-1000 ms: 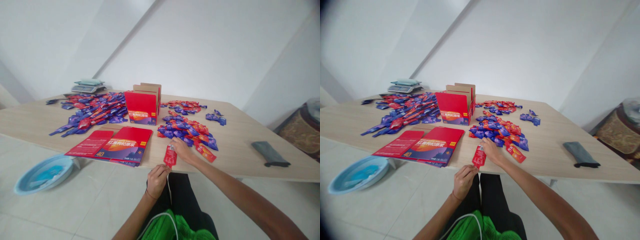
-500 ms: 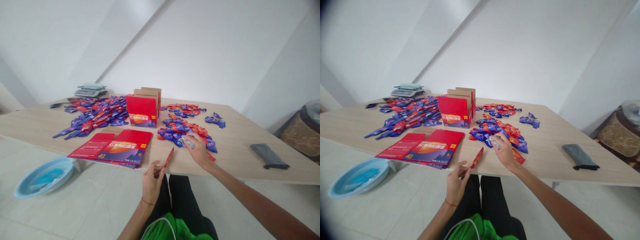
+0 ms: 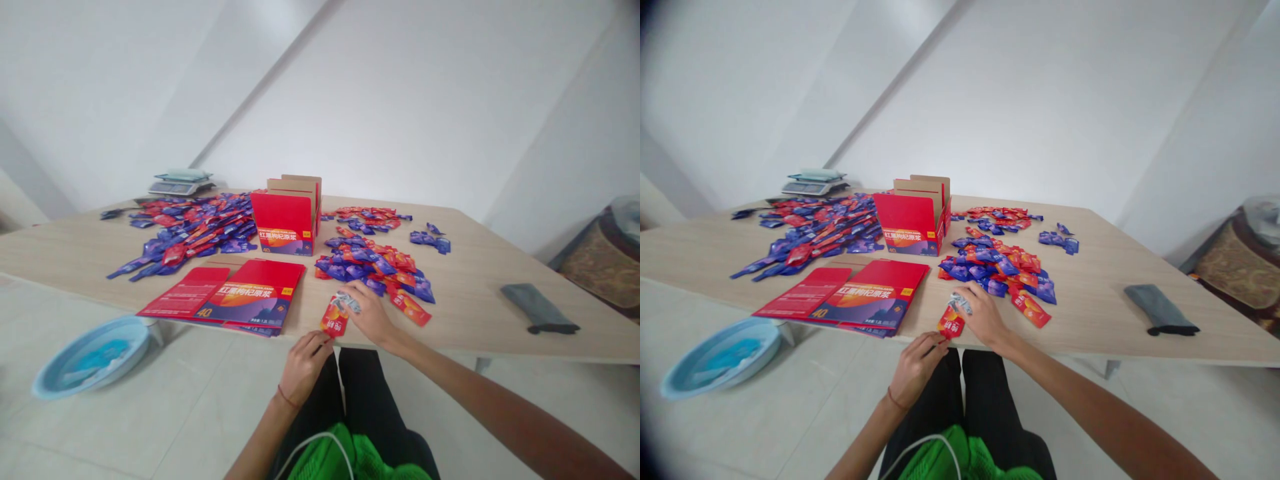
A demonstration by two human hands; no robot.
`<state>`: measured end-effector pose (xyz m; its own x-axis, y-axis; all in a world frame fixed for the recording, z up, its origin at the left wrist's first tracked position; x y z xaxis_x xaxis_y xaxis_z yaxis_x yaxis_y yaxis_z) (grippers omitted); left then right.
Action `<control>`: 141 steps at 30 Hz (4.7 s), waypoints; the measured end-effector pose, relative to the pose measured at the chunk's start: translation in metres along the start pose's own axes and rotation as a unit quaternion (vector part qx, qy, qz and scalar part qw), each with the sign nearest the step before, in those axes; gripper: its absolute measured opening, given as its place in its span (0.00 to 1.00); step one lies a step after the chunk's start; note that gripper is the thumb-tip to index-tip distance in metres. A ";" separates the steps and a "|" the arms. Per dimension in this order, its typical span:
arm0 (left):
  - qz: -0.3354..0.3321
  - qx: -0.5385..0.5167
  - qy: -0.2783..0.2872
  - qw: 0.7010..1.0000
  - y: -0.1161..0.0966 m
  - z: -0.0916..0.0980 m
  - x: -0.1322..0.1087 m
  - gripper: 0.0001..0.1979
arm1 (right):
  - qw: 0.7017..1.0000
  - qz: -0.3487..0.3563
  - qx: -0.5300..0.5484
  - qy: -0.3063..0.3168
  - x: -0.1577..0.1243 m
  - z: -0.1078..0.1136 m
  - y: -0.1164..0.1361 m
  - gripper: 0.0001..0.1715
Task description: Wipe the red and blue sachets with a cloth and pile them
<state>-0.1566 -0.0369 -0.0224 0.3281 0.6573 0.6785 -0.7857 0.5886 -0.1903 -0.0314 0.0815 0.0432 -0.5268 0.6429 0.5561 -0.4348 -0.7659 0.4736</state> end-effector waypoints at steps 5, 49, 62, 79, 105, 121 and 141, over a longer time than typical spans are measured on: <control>0.009 -0.046 -0.029 0.998 0.006 -0.008 -0.007 0.11 | 0.995 0.008 -0.011 0.100 -0.020 -0.061 0.011 0.16; 0.045 -0.050 -0.106 0.992 0.010 -0.009 -0.018 0.13 | 0.995 0.007 -0.055 0.088 0.018 -0.044 -0.073 0.14; 0.040 0.021 0.034 0.998 -0.007 0.006 0.025 0.09 | 0.961 -0.098 -0.179 -0.186 -0.087 0.185 -0.162 0.17; 0.159 0.200 0.212 0.943 0.006 -0.118 0.102 0.14 | 0.908 -0.237 -0.329 -0.108 -0.181 0.207 -0.301 0.21; -0.006 0.121 0.078 0.990 -0.036 -0.044 0.046 0.12 | 0.904 -0.208 -0.363 -0.092 -0.182 0.207 -0.295 0.19; -0.170 0.183 0.023 0.968 -0.061 0.047 0.133 0.11 | 0.904 -0.222 -0.352 -0.101 -0.180 0.203 -0.289 0.18; -0.089 0.230 0.176 0.953 0.082 -0.049 0.340 0.12 | 0.901 -0.242 -0.347 -0.095 -0.177 0.208 -0.277 0.20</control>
<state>-0.0834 0.2583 0.1577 0.5689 0.7320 0.3749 -0.8219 0.4892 0.2920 0.3341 0.1818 -0.0440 -0.0476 0.8420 0.5374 -0.9668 -0.1742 0.1872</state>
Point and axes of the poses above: each hand's wrist, its own x-axis towards the middle knuckle, its own z-axis out of the back of the hand, y = z × x, the point moved 9 cm from there along x, towards the middle knuckle, and after that the axes turned 4 degrees about y, right-handed, at the moved point
